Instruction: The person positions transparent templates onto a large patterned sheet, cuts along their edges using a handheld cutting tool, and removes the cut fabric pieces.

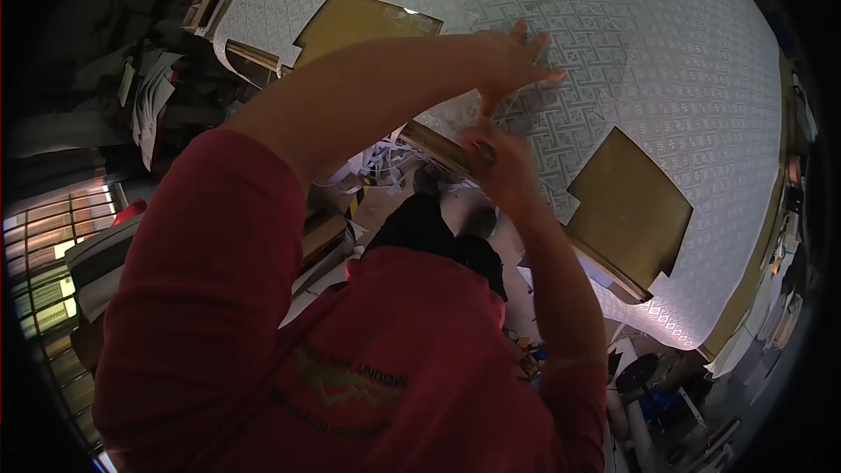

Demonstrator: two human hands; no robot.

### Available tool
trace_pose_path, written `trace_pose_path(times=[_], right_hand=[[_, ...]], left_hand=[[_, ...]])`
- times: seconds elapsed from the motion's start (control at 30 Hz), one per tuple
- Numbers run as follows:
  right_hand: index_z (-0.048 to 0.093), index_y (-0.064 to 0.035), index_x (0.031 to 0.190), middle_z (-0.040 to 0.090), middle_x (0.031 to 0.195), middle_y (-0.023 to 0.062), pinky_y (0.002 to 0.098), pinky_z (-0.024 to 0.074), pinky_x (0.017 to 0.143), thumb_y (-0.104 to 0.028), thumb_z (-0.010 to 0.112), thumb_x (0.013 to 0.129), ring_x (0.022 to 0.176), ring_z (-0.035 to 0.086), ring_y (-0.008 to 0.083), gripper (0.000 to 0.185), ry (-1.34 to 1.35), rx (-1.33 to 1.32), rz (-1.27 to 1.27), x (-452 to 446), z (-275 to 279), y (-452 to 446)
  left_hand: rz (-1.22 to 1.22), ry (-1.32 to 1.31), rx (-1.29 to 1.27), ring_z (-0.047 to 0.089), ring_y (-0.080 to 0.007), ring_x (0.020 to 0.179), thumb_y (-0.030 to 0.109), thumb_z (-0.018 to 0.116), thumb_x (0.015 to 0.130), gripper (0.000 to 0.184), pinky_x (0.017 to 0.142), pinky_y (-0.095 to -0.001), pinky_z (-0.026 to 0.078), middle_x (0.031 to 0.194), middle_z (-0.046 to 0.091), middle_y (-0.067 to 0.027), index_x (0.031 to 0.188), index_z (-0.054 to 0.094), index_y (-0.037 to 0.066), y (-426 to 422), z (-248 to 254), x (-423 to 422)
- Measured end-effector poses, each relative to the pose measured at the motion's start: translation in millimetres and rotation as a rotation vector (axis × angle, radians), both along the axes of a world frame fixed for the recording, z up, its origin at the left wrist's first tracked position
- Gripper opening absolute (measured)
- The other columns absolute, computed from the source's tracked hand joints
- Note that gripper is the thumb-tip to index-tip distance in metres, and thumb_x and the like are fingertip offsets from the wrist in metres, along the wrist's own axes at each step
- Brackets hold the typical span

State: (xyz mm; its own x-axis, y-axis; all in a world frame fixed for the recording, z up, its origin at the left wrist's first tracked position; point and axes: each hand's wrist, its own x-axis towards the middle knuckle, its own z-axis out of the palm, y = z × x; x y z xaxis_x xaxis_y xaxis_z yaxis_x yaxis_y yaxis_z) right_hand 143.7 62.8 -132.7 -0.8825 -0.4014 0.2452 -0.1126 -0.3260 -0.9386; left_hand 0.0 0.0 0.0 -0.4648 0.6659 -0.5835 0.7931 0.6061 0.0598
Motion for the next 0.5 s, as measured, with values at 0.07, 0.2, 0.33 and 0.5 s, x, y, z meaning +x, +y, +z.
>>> trace_pose_path(times=[0.07,0.2,0.33,0.5], right_hand=[[0.072,-0.0071,0.105,0.075,0.098,0.0190,0.0458,0.0573,0.075,-0.010,0.073,0.092,0.087,0.074,0.0370,0.013,0.308,0.680,-0.334,-5,56,-39],[0.071,-0.0063,0.100,0.074,0.092,0.0176,0.0461,0.0558,0.071,-0.010,0.073,0.091,0.082,0.072,0.0403,0.011,0.318,0.810,-0.389,2,78,-44],[0.072,-0.0031,0.103,0.076,0.093,0.0148,0.0374,0.0585,0.074,-0.005,0.074,0.092,0.082,0.076,0.0303,0.011,0.255,0.708,-0.618,66,94,19],[0.073,-0.0014,0.110,0.076,0.089,0.0164,0.0330,0.0570,0.068,-0.005,0.074,0.093,0.078,0.076,0.0215,0.017,-0.122,0.925,-1.079,130,100,60]], left_hand=[[-0.002,-0.037,0.054,0.007,-0.0526,0.158,0.041,0.105,0.049,0.145,0.120,-0.0638,0.036,0.176,0.000,-0.0177,0.166,0.020,0.043,-6,-7,4],[-0.005,-0.016,0.082,0.008,-0.0530,0.157,0.034,0.106,0.047,0.145,0.118,-0.0620,0.042,0.174,0.001,-0.0232,0.166,0.023,0.038,-1,4,1],[-0.054,0.012,0.078,0.007,-0.0564,0.156,0.039,0.105,0.045,0.148,0.119,-0.0607,0.040,0.173,0.001,-0.0256,0.167,0.021,0.036,-6,3,-3],[-0.125,-0.013,0.116,0.010,-0.0590,0.155,0.044,0.105,0.044,0.153,0.119,-0.0603,0.039,0.172,0.001,-0.0288,0.168,0.017,0.031,-3,-4,-10]])
